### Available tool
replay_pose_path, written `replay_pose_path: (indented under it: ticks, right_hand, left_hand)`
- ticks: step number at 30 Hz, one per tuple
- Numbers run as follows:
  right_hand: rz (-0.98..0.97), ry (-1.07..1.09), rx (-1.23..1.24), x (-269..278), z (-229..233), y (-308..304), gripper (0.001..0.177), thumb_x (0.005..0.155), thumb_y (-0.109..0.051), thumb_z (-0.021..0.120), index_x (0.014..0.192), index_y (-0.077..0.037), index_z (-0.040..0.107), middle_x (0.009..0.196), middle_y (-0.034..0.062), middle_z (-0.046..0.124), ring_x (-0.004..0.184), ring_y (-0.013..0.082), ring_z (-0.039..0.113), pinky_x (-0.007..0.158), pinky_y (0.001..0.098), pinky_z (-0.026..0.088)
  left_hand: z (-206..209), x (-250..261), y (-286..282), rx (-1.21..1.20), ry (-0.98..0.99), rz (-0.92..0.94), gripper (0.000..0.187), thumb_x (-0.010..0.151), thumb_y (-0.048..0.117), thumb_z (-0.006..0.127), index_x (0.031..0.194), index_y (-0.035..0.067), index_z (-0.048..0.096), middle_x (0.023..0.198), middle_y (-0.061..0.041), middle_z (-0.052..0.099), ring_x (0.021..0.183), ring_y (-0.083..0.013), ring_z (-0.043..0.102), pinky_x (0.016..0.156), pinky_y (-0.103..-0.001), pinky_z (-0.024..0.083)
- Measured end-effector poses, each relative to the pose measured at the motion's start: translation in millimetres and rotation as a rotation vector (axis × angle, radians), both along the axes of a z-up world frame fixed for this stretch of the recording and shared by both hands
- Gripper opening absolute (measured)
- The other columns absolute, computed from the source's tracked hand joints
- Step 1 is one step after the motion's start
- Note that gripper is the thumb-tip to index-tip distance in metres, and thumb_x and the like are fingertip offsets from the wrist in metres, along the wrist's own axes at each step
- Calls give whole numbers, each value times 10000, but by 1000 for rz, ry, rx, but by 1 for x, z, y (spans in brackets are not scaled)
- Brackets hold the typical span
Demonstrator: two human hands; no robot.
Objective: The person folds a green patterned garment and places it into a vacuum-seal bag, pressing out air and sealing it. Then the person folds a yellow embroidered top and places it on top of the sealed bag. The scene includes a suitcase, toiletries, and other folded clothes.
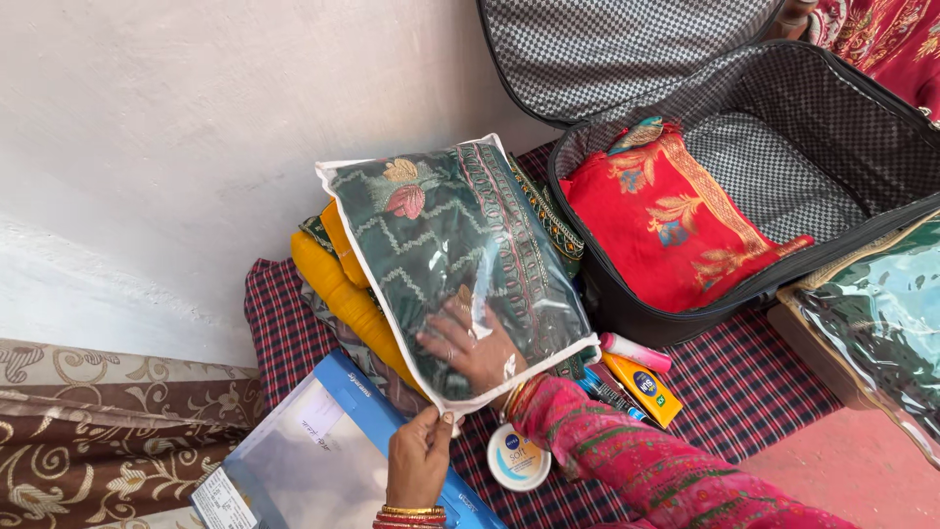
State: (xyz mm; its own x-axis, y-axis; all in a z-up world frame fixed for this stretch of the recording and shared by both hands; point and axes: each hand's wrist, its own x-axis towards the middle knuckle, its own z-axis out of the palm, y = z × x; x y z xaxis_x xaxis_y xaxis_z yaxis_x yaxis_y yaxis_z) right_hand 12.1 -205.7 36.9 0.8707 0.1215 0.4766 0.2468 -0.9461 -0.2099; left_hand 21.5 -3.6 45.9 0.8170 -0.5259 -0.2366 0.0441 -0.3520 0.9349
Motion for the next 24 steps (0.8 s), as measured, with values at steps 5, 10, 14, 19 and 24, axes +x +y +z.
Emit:
replay_pose_path:
  ticks: [5,10,14,19,24]
  right_hand:
    - [41,-51,-257,-11,-22,9,714,905,-268,675,1579,-243,440,1667,107,357,1553,353,342,1243,626,213]
    - [90,161,-76,-39,-12,-13,718,908,-316,619,1569,-157,387,1671,142,270,1544,297,254,1177,706,135]
    - [-83,110,-372,-79,8,-55,636,919,-297,570,1525,-179,420,1643,151,313,1490,372,312,1125,682,270]
    - [-167,-50,-352,-74,23,-73,591,918,-256,569,1502,-246,479,1591,121,416,1441,363,432,1131,620,364]
    - [-201,19,-250,-51,43,-76,598,920,-253,620,1493,-193,461,1620,131,410,1467,353,444,1170,584,358]
  left_hand:
    - [-17,1,-25,-53,-240,203,797,717,266,909,1326,-24,484,1164,-166,696,997,-226,716,830,-365,569]
    - [-4,2,-29,6,-219,247,634,670,244,925,1197,24,649,1029,-118,795,907,-226,775,797,-361,591]
    - [2,3,-19,160,-217,236,454,740,217,896,1120,35,724,932,-108,809,857,-236,792,769,-373,584]
    - [-15,13,-14,31,-237,227,343,743,74,806,1073,1,747,866,-120,823,724,-207,807,650,-338,618]
    - [-37,-14,-17,-78,210,318,323,857,187,775,1030,-82,730,786,-164,774,603,-268,751,564,-370,607]
